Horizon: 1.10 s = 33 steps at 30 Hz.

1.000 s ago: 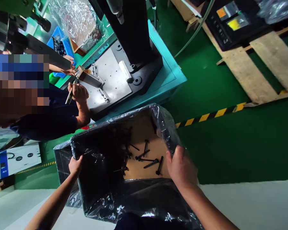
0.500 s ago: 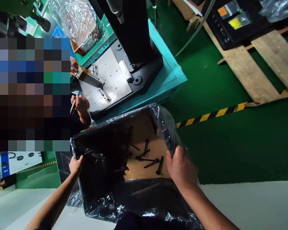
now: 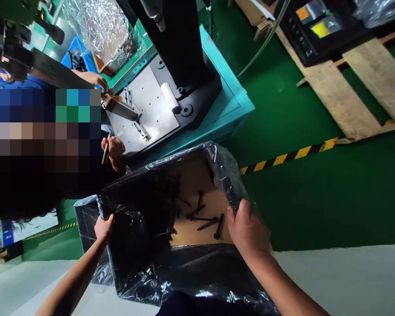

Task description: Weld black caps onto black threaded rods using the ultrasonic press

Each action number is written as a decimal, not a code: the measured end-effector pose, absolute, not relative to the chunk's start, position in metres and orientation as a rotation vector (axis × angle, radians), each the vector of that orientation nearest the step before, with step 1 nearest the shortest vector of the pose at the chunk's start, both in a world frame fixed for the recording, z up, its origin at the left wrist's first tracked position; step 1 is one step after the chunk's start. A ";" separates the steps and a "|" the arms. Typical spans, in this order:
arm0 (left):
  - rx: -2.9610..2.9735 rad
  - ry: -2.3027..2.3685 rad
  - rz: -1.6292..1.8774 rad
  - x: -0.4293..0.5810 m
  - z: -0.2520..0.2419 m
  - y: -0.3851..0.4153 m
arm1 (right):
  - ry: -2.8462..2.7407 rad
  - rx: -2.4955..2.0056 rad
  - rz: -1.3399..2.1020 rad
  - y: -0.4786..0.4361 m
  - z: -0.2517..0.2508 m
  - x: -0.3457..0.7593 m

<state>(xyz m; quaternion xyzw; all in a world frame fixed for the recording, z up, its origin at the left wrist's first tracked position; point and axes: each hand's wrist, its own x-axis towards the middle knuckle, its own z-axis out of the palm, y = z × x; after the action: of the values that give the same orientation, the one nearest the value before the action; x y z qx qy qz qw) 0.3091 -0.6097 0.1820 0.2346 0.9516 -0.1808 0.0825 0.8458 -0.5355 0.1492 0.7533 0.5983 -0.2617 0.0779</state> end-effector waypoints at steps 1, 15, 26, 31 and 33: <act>0.699 2.843 -0.541 0.309 0.182 -0.610 | 1.804 2.260 -0.779 -0.536 0.149 0.846; 0.704 2.839 -0.537 0.307 0.183 -0.611 | 1.839 2.288 -0.735 -0.538 0.148 0.846; 0.720 2.845 -0.527 0.307 0.182 -0.612 | 1.810 2.276 -0.760 -0.538 0.146 0.846; 0.698 2.851 -0.502 0.311 0.184 -0.611 | 1.852 2.300 -0.707 -0.542 0.144 0.848; 0.676 2.855 -0.490 0.312 0.185 -0.611 | 1.869 2.302 -0.685 -0.543 0.143 0.848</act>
<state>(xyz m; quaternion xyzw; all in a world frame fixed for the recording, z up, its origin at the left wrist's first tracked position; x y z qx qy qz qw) 0.3122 -0.6106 0.1845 0.2264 0.9565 -0.1640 0.0834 0.8483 -0.5426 0.1429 0.7555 0.6134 -0.2249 0.0492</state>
